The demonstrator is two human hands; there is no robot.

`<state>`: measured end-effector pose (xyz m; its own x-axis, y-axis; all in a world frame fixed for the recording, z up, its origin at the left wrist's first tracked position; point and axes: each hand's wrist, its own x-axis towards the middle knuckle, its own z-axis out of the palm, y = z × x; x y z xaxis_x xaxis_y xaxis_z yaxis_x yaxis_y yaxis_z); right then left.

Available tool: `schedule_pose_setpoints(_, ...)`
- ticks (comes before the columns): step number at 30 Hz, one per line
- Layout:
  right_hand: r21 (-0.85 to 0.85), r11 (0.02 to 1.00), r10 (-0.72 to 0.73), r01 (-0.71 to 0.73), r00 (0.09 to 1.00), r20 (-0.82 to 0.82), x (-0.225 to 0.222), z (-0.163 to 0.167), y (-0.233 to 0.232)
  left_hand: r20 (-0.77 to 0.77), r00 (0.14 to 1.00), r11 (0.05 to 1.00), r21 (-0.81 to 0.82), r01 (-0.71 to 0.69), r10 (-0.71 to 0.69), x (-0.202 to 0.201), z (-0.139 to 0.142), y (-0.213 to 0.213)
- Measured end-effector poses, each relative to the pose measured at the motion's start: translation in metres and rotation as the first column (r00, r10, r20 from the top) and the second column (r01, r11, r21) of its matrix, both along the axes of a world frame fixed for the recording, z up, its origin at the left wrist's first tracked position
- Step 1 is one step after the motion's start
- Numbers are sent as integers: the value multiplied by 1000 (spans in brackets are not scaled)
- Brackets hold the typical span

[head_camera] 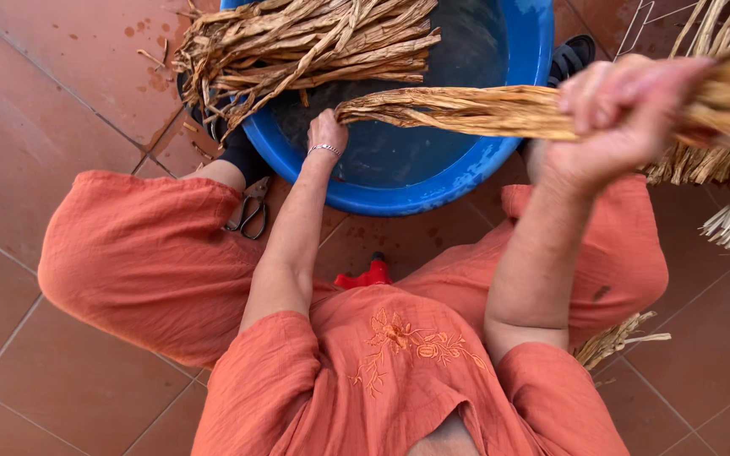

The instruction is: The person sits on a low stool and repeatedly dips bundles of dried leaves into a blue basin of water, then pulls them apart by hand to separate the strands. The separated strands are placed on the tiled floor beside the basin.

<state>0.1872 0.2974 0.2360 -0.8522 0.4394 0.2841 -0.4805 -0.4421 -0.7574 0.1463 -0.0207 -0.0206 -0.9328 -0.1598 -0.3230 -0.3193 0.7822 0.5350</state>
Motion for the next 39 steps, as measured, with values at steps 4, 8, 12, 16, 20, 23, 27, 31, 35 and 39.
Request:
schedule_pose_setpoints(4,238,961,-198,140,950,240,-49,-106,-9,283,943,965,-142,223,-176,2,7,-21)
schedule_pose_setpoints(8,151,975,-223,165,760,611,-51,-196,-28,333,907,899,-261,351,-257,13,0,-29)
schedule_pose_setpoints(12,277,957,-166,-83,627,761,-45,-223,-38,357,783,695,-365,619,-510,17,-19,-25)
schedule_pose_setpoints(16,257,966,-119,-34,823,556,-60,-174,-20,509,687,560,-405,723,-519,8,-7,-21)
schedule_pose_setpoints(20,105,984,93,-146,913,397,-63,-90,-33,116,776,725,-295,623,-620,-11,58,13)
schedule_pose_setpoints(23,30,972,212,-234,924,319,-51,-33,-65,-482,712,758,137,637,-511,-4,93,56)
schedule_pose_setpoints(27,-27,965,254,-260,907,335,-35,13,-92,-309,805,752,297,588,-507,0,85,87)
schedule_pose_setpoints(31,-30,936,347,-350,908,234,-34,37,-77,-255,826,768,306,562,-503,10,58,63)
schedule_pose_setpoints(35,-33,923,382,-383,903,197,-38,55,-63,-479,826,658,525,540,-296,20,55,45)
schedule_pose_setpoints(39,-98,917,398,-386,891,219,-30,70,-82,-497,824,724,459,515,-271,14,67,57)
